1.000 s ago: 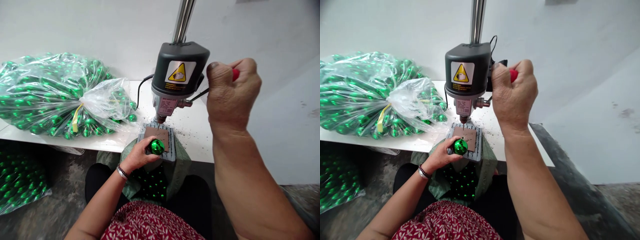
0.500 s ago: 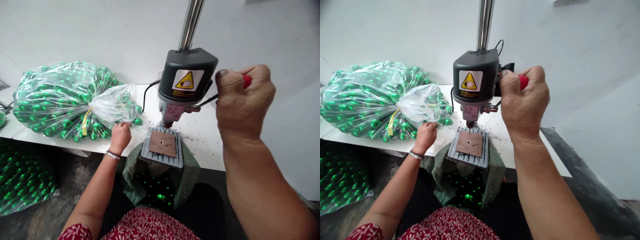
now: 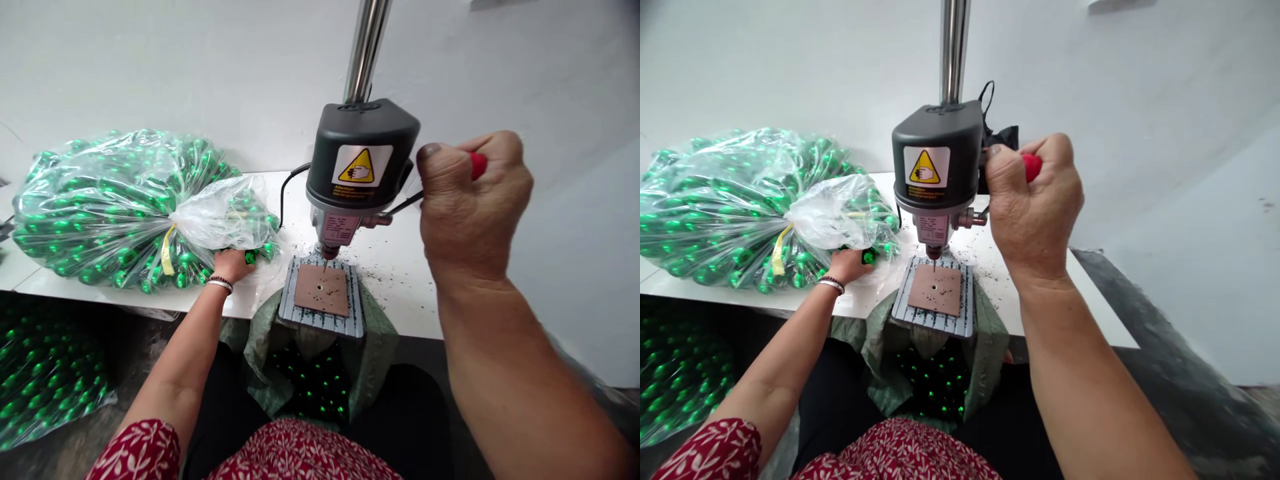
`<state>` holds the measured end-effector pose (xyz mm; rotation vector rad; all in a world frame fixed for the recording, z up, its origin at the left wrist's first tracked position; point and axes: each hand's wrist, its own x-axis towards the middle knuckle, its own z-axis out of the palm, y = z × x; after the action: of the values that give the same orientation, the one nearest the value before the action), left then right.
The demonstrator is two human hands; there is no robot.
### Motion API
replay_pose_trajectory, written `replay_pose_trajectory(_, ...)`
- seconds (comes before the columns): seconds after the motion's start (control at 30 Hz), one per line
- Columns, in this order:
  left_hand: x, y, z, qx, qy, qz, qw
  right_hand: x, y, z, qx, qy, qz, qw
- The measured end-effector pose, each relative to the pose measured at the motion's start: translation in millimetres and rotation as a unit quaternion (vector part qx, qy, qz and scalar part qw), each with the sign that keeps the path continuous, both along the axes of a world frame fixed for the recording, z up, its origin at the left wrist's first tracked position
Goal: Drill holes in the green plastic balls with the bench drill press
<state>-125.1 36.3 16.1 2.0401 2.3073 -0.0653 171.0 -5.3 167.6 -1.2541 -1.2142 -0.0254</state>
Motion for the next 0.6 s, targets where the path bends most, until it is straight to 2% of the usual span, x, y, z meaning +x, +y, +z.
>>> replay_pose_trajectory(0.07, 3.3, -10.4, -0.9, 0.035, -0.098, -0.021, 0.994, -0.2, 0.4, -0.3, 0.012, -0.004, 0.006, 1.000)
replay_pose_trajectory(0.1, 6.3, -18.2, -1.2, 0.065, -0.180, -0.030, 0.981, -0.4, 0.3, -0.1, 0.013, -0.001, 0.009, 1.000)
replay_pose_trajectory(0.13, 10.4, -27.4, -1.3, 0.096, -0.275, -0.035, 0.956, -0.7, 0.1, 0.3, 0.009, 0.004, 0.013, 1.000)
replay_pose_trajectory(0.2, 21.7, -48.5, -1.6, 0.136, -0.474, -0.041, 0.869, -1.7, -1.0, 1.8, -0.007, 0.022, 0.015, 1.000)
replay_pose_trajectory(0.27, 36.5, -68.5, -2.3, 0.109, -0.626, -0.054, 0.770, -2.3, -1.8, 2.9, -0.020, 0.037, 0.012, 0.999)
replay_pose_trajectory(0.33, 53.0, -82.4, -4.5, 0.037, -0.727, -0.060, 0.683, -2.0, -1.4, 2.2, -0.021, 0.039, 0.014, 0.999)
replay_pose_trajectory(0.4, 68.4, -87.8, -8.6, -0.020, -0.784, -0.046, 0.619, -0.4, 0.3, -0.6, -0.005, 0.025, 0.033, 0.999)
replay_pose_trajectory(0.43, 75.0, -87.6, -11.2, -0.033, -0.797, -0.030, 0.602, 0.6, 1.4, -2.5, 0.006, 0.015, 0.045, 0.999)
replay_pose_trajectory(0.5, 85.6, -83.4, -16.6, -0.038, -0.796, 0.015, 0.604, 2.5, 3.5, -5.9, 0.024, 0.001, 0.062, 0.998)
replay_pose_trajectory(0.6, 96.0, -74.4, -22.0, -0.028, -0.753, 0.049, 0.656, 4.0, 5.1, -8.2, 0.028, 0.005, 0.063, 0.998)
